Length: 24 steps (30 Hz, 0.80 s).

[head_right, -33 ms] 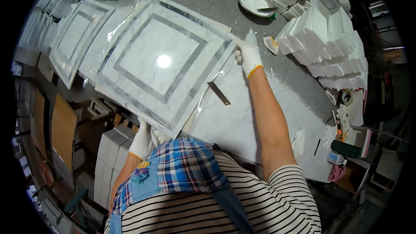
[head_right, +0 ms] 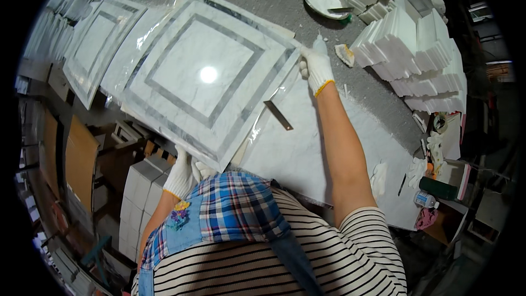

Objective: The person uses a utility knife to trim the edges of a square marble-patterned tile on a workbench. They repeatedly scrape the edges and corners to remove excess material, then wipe the surface with a cloth. The person finishes by adjusting their head-mounted camera.

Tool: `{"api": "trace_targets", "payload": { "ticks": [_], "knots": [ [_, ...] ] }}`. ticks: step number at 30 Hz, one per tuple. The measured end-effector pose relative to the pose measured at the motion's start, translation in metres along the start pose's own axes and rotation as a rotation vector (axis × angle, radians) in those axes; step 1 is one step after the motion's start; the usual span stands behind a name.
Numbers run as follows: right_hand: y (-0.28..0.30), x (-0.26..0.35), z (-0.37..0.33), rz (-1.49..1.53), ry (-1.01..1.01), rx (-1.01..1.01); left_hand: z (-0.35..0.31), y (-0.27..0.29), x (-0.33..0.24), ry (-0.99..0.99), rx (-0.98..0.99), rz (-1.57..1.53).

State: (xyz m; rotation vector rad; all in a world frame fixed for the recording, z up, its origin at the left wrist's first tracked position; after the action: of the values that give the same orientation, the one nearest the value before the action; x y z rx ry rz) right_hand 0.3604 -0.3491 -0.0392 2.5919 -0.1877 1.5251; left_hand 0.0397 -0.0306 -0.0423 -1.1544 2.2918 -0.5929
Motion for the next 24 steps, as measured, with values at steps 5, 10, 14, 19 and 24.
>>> {"api": "trace_targets", "payload": {
  "ticks": [5, 10, 14, 19, 24],
  "knots": [
    [-0.003, 0.003, -0.006, -0.036, 0.026, -0.017, -0.001, -0.010, -0.004, -0.058, 0.008, 0.055],
    [-0.003, -0.002, -0.012, -0.012, 0.072, 0.009, 0.008, 0.007, -0.006, -0.019, 0.083, 0.095],
    [-0.003, -0.002, -0.015, 0.002, 0.083, 0.002, 0.006, 0.006, -0.004, 0.006, 0.153, 0.193],
    [-0.003, -0.002, -0.016, -0.003, 0.125, 0.027, -0.001, 0.005, 0.003, 0.218, 0.241, 0.129],
    [-0.003, -0.002, -0.018, -0.011, 0.138, 0.011, -0.006, -0.005, 0.007, 0.284, 0.354, 0.067]
  ]
}}
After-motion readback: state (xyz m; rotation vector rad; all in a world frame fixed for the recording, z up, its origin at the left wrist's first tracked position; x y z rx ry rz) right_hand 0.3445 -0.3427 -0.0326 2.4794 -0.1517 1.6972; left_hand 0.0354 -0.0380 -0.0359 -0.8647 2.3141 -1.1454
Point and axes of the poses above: each hand's wrist, its own z-axis towards the middle knuckle, its own y-axis out of the back of the hand, x = y × z, the point moved 4 cm from there along z, towards the middle knuckle, and after that the axes turned 2 degrees about -x, right-handed, at the moved point
